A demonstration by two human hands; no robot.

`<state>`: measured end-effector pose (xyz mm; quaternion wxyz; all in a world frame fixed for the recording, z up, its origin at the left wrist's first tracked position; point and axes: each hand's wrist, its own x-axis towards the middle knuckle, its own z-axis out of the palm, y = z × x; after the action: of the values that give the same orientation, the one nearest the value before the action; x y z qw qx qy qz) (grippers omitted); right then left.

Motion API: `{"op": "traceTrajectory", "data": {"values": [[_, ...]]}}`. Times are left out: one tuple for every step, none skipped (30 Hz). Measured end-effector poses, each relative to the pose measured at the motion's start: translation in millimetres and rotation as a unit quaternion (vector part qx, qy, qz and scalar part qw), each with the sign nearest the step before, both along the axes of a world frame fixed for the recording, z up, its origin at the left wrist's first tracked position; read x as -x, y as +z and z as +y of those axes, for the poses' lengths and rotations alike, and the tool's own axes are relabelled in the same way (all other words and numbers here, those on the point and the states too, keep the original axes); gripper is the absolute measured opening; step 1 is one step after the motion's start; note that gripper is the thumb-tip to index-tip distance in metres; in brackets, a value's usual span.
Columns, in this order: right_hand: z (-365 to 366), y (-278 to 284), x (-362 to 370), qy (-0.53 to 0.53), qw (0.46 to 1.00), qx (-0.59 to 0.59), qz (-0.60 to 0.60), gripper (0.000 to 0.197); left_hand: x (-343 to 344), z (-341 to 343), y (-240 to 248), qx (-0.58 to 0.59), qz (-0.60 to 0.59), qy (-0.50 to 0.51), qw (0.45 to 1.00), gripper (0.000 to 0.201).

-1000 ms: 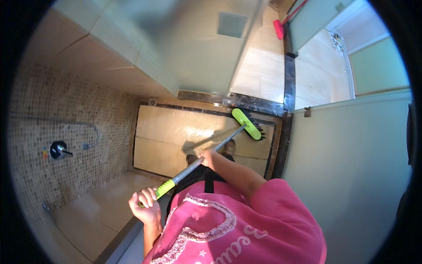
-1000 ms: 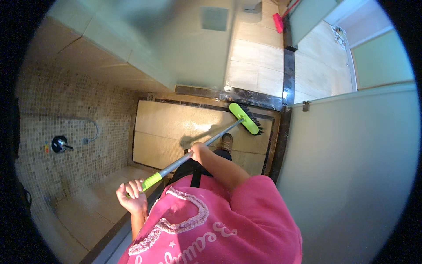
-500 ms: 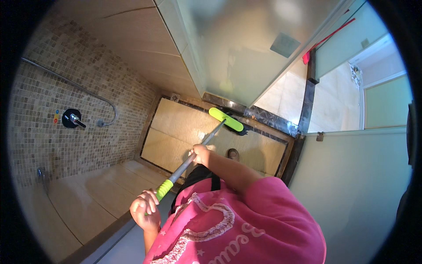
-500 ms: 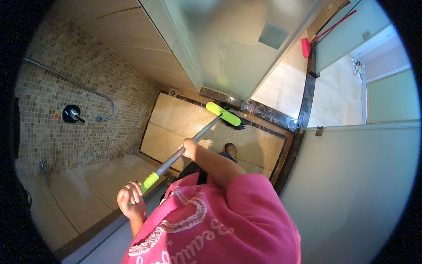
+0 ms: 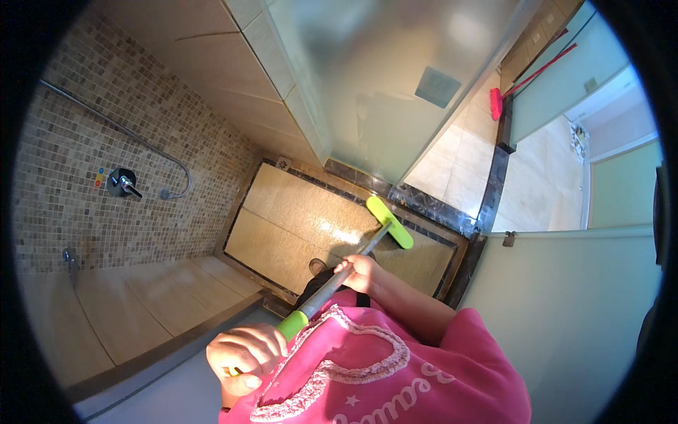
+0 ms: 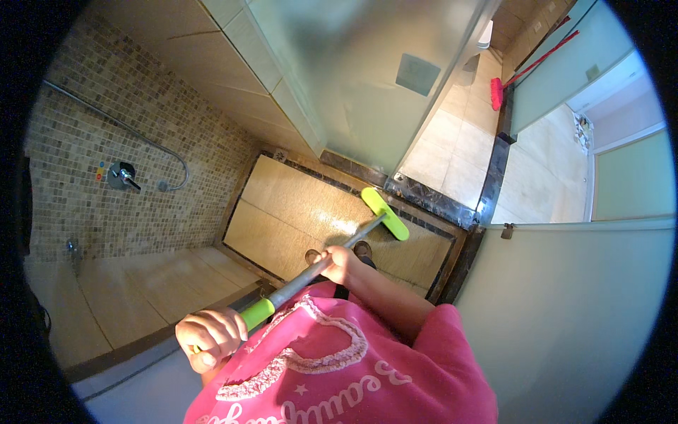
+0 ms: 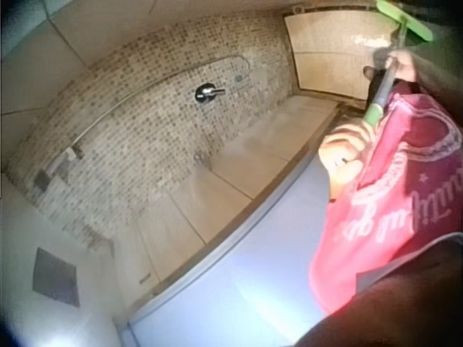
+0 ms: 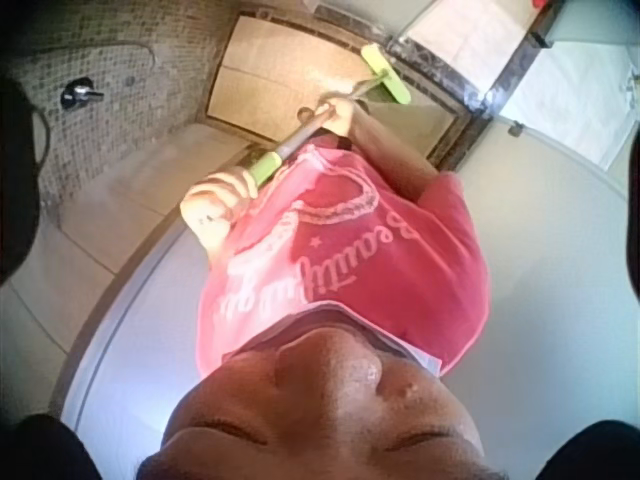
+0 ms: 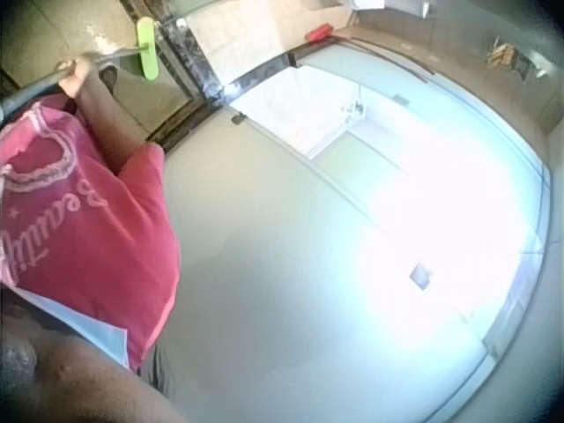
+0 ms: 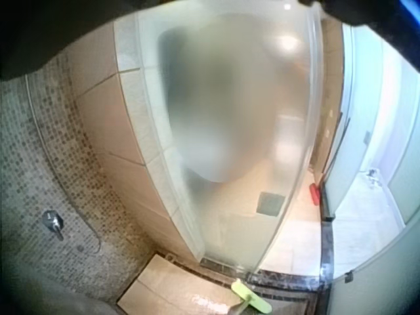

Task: The person wipes the bathroom sink and surrounding counter with a blue cloth, then cleans the tiled walls and the toilet tank. They rinse the cloth in the sink and hang it on a hook. Finally, they use a green squeegee to push water across the shower floor.

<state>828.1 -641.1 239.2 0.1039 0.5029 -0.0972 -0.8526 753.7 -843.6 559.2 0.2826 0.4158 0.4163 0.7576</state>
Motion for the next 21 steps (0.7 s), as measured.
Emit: {"op": "traceTrajectory", "data": {"values": [[13.1,1.6,-13.0,-0.018,1.000,0.006,-0.005,0.012,-3.8,14.1,-2.2,-0.003,-0.011,-0.011,1.000,0.029],[25.0,-3.7,-25.0,-0.020,1.000,0.005,-0.015,0.012,-10.9,25.2,-1.8,-0.004,-0.018,-0.014,1.000,0.028],[35.1,-12.3,-37.0,-0.024,0.999,0.003,-0.026,0.011,-14.3,35.3,-6.6,-0.003,-0.021,-0.024,0.999,0.029],[48.0,-22.7,-46.7,-0.023,0.999,-0.002,-0.038,0.011,-22.1,49.0,-12.2,0.016,-0.030,-0.015,0.999,0.030],[62.2,-37.9,-58.7,-0.027,0.998,-0.010,-0.053,0.011,-28.5,62.3,-19.1,0.031,-0.041,-0.009,0.999,0.032],[76.3,-53.9,-67.6,-0.030,0.997,-0.019,-0.071,0.010,-33.6,74.4,-27.0,0.047,-0.054,-0.005,0.997,0.034],[88.7,-71.9,-73.5,-0.025,0.995,-0.029,-0.089,0.010,-34.3,85.1,-35.8,0.063,-0.051,-0.004,0.997,0.035],[101.8,-90.9,-77.2,-0.023,0.993,-0.041,-0.108,0.010,-34.9,96.3,-45.4,0.076,-0.049,-0.007,0.996,0.035],[112.3,-110.1,-77.9,-0.017,0.991,-0.052,-0.125,0.010,-32.0,104.8,-55.4,0.089,-0.047,-0.013,0.995,0.037],[117.6,-129.0,-75.7,-0.003,0.988,-0.057,-0.141,0.010,-35.0,108.6,-68.1,0.107,-0.046,-0.005,0.993,0.038],[119.8,-144.9,-69.0,0.013,0.986,-0.065,-0.155,0.009,-35.3,109.6,-78.6,0.117,-0.052,0.013,0.992,0.040],[121.2,-159.1,-61.3,0.023,0.983,-0.071,-0.170,0.009,-31.6,108.8,-88.9,0.124,-0.061,0.028,0.990,0.042],[117.3,-172.8,-50.9,0.037,0.980,-0.075,-0.180,0.009,-24.5,102.4,-92.0,0.122,-0.086,0.065,0.987,0.045],[108.4,-186.3,-38.9,0.052,0.978,-0.075,-0.189,0.009,-17.5,96.6,-96.0,0.120,-0.109,0.104,0.981,0.047],[98.6,-199.8,-26.6,0.063,0.975,-0.075,-0.198,0.009,-5.5,88.1,-102.7,0.123,-0.129,0.129,0.976,0.049],[85.2,-212.8,-12.2,0.076,0.974,-0.073,-0.200,0.009,6.6,76.0,-107.7,0.125,-0.152,0.160,0.967,0.051],[68.3,-225.6,5.8,0.087,0.974,-0.069,-0.198,0.009,20.0,64.5,-110.2,0.127,-0.164,0.183,0.961,0.053],[53.9,-237.5,24.9,0.100,0.974,-0.069,-0.192,0.009,33.4,52.2,-112.4,0.127,-0.169,0.207,0.955,0.055],[34.9,-248.7,45.9,0.106,0.976,-0.070,-0.178,0.007,48.4,38.9,-113.3,0.121,-0.179,0.223,0.951,0.055],[19.8,-269.2,63.9,0.100,0.979,-0.072,-0.165,0.008,66.7,30.5,-113.4,0.115,-0.178,0.220,0.952,0.055],[2.6,-280.2,85.4,0.097,0.981,-0.073,-0.153,0.010,85.5,20.4,-112.8,0.112,-0.176,0.223,0.952,0.055]]}}
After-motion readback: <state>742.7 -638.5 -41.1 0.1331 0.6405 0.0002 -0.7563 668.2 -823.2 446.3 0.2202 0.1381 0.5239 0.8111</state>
